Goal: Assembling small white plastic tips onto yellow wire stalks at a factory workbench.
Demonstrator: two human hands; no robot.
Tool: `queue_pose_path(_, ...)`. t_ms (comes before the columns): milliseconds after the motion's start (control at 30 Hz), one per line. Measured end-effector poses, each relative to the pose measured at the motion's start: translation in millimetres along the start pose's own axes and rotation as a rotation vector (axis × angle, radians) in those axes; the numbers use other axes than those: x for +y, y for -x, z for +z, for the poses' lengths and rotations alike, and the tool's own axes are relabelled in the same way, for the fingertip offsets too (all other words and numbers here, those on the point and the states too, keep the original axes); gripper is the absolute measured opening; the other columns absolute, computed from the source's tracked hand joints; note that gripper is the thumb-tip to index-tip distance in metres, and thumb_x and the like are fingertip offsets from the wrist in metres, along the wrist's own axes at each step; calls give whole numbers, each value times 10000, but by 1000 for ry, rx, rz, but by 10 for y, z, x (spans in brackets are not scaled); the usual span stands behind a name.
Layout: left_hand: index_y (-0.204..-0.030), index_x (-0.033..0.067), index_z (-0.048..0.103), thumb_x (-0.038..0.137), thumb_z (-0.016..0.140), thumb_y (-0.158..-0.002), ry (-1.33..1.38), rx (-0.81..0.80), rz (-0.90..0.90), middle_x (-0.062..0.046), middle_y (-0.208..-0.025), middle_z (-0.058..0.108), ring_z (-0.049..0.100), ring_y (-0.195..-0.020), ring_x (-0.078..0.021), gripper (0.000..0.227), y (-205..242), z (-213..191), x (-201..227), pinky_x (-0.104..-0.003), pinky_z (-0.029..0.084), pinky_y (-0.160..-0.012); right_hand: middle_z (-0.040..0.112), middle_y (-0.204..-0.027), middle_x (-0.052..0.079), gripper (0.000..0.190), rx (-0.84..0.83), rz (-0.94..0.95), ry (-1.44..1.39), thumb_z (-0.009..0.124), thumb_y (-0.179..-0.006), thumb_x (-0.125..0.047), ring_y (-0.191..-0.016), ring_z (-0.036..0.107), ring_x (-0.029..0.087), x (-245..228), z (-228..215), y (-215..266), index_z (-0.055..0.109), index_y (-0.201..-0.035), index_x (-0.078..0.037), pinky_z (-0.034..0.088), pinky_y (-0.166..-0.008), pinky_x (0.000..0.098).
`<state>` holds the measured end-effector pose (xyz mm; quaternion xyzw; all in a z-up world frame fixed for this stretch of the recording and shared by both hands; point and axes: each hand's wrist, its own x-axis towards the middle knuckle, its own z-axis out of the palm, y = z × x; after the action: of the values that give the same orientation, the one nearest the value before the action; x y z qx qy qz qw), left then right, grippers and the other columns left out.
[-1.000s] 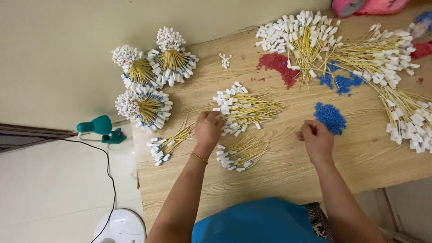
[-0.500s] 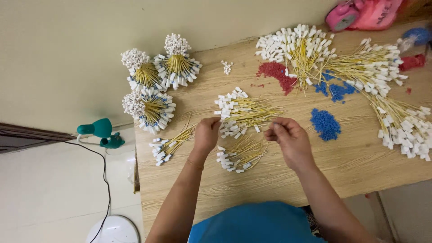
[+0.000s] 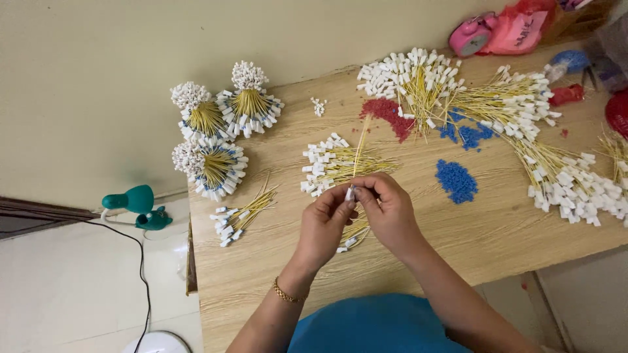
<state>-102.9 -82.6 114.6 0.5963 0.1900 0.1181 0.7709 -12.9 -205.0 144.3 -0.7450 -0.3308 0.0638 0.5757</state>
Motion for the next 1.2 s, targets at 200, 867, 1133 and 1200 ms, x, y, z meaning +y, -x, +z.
queue_pose_path(200,-1270,-4,673,66,611,-1019,-61,24,54,-20,-960,703,618,-816,-74,268,67,57,-3,-236,547,-722,675,-1001,53,113,-2,-5,34,673,-976,-61,-860,672,132,-30,-17,39,708,-1080,-38,556,-725,258)
queue_pose_path(867,-1235,6,693,74,604,-1011,-59,53,-37,-7,-921,712,621,-778,-90,251,-20,-78,-321,-242,549,-703,646,-1126,85,288,-54,5,-55,629,-965,7,-995,664,168,178,106,286,690,-1238,-65,559,-829,283)
queue_pose_path(1133,-1056,99,787,132,729,-874,-991,14,82,-167,-1067,726,704,-962,-345,194,-25,-741,-969,-424,569,-822,678,-1063,110,374,-233,272,198,658,-905,-76,-915,687,196,1440,135,811,664,-1279,-86,566,-794,300)
queue_pose_path(1200,-1077,92,764,158,741,-812,-860,78,17,-165,-1093,686,705,-936,-321,274,-24,-766,-894,-408,596,-805,692,-1081,117,297,-124,384,325,684,-925,-148,-907,709,211,1583,2,859,706,-1218,-102,587,-793,316)
